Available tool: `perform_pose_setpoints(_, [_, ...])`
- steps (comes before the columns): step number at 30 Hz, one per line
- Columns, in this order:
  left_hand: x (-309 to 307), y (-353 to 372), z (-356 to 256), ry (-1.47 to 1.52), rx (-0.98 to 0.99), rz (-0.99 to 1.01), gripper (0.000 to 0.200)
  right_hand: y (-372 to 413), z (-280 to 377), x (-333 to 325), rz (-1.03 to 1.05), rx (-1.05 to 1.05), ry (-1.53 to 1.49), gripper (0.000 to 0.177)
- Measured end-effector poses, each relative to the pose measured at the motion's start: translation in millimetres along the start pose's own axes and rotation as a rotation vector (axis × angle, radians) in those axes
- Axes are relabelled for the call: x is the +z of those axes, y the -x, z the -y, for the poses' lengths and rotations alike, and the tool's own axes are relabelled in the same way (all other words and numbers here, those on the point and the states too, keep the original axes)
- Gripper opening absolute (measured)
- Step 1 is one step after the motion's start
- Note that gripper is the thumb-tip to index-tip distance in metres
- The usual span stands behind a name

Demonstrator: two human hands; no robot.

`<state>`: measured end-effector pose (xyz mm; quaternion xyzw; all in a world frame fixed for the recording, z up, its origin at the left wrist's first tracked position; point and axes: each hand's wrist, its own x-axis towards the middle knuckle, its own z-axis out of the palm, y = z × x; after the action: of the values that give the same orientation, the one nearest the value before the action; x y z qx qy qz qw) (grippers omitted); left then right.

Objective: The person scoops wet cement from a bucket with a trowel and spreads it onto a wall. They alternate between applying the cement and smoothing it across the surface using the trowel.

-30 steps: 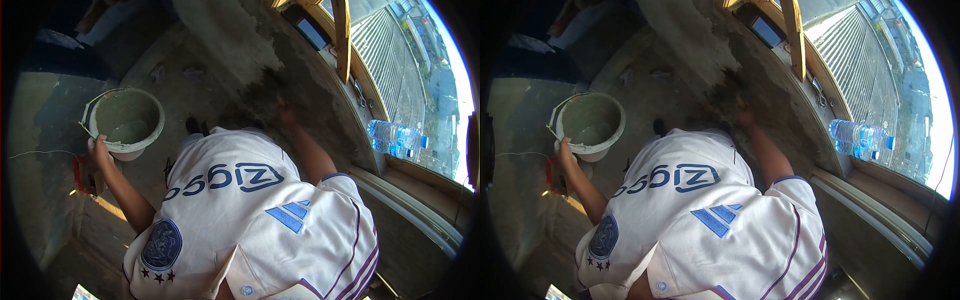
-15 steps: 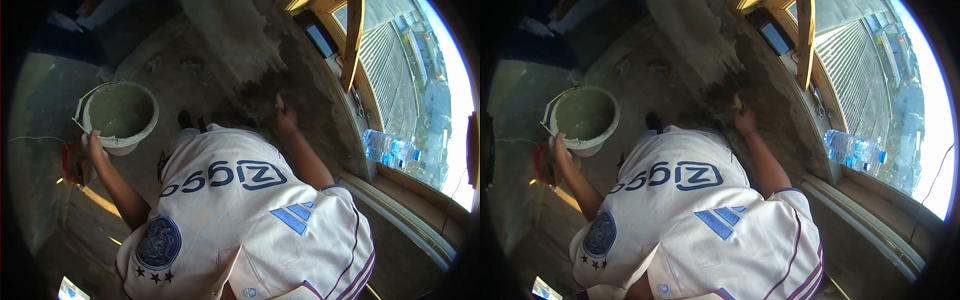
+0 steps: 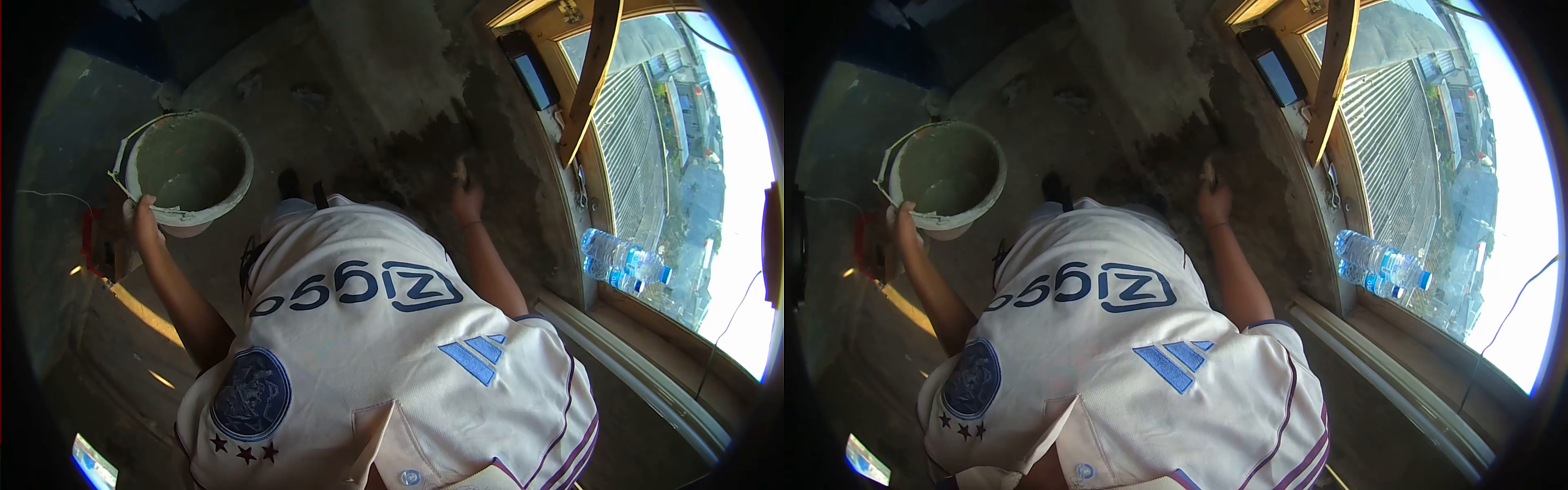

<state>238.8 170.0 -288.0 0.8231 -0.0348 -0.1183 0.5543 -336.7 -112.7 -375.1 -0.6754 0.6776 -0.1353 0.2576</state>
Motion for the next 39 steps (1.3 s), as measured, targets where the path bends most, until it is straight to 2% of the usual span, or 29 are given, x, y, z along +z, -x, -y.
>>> perform_pose_setpoints(1, [3.8,-2.7,1.4,-0.033,-0.007,0.012,0.035,-0.9,-7.4,2.5,0.009,0.011,0.008,0.039])
perform_pose_setpoints(2, [3.9,-3.7,4.3,-0.032,-0.009,0.011,0.035,-2.5,-17.6,9.4,0.085,0.043,-0.113,0.038])
perform_pose_setpoints(3, [6.1,-0.2,0.6,-0.017,-0.011,0.018,0.035,-2.3,-10.0,8.1,0.162,0.073,-0.235,0.037])
perform_pose_setpoints(4, [7.2,3.8,-1.7,0.0,-0.012,0.023,0.035,-4.1,-3.6,5.2,0.163,0.067,-0.234,0.037])
perform_pose_setpoints(6, [8.3,5.1,-6.5,-0.011,-0.022,0.028,0.035,-7.7,14.5,-2.8,0.439,0.327,-0.27,0.037])
perform_pose_setpoints(7, [9.0,5.8,-8.3,-0.023,-0.032,0.036,0.034,-14.4,-2.6,12.3,0.438,0.323,-0.269,0.037])
perform_pose_setpoints(9, [13.4,11.5,-17.5,0.002,-0.037,0.039,0.034,-36.0,-69.0,64.7,0.338,0.017,-0.014,0.037])
perform_pose_setpoints(10, [13.4,13.6,-19.3,0.025,-0.042,0.039,0.034,-42.6,-82.2,76.3,0.337,0.013,-0.012,0.037])
perform_pose_setpoints(12, [10.9,13.6,-12.8,0.037,-0.023,0.039,0.033,-51.3,-89.6,87.1,0.399,-0.581,0.875,0.041])
perform_pose_setpoints(13, [10.6,12.7,-11.6,0.044,-0.005,0.043,0.033,-54.1,-87.8,87.4,0.395,-0.585,0.876,0.041])
perform_pose_setpoints(15, [12.4,9.8,-9.2,0.043,-0.017,0.05,0.033,-54.4,-84.4,81.1,0.311,-0.033,0.324,0.041])
perform_pose_setpoints(16, [12.2,10.3,-8.1,0.05,-0.023,0.051,0.033,-48.3,-72.6,70.6,0.311,-0.033,0.327,0.041])
perform_pose_setpoints(18, [14.2,15.6,-13.8,0.022,-0.037,0.036,0.033,-23.3,-22.7,35.8,0.085,-0.033,-0.003,0.04])
perform_pose_setpoints(21, [13.8,17.4,-10.8,0.005,-0.037,0.029,0.033,-5.8,21.2,8.7,-0.009,-0.074,-0.099,0.038])
perform_pose_setpoints(25, [14.8,11.4,-4.8,0.027,-0.031,0.043,0.033,-7.3,22.3,1.7,0.105,-0.047,-0.195,0.038])
perform_pose_setpoints(28, [17.5,13.6,-9.6,0.005,-0.012,0.041,0.033,-24.8,1.3,10.0,0.092,-0.173,-0.082,0.035])
perform_pose_setpoints(30, [15.9,11.2,-7.1,0.022,-0.016,0.051,0.033,-39.5,-6.6,5.8,0.346,0.454,-0.32,0.033])
perform_pose_setpoints(34, [16.8,17.6,-12.6,0.043,-0.007,0.047,0.032,-18.0,33.4,-38.4,0.302,0.448,-0.49,0.033])
perform_pose_setpoints(36, [18.1,18.7,-14.7,0.021,-0.005,0.057,0.032,-4.5,39.6,-47.6,0.222,0.262,-0.453,0.034])
perform_pose_setpoints(37, [17.5,19.0,-15.6,0.003,0.003,0.07,0.032,-6.6,30.9,-40.2,0.226,0.261,-0.452,0.034])
perform_pose_setpoints(39, [18.6,19.1,-16.9,0.019,0.016,0.087,0.033,-6.0,17.0,-25.0,0.116,-0.037,-0.344,0.032])
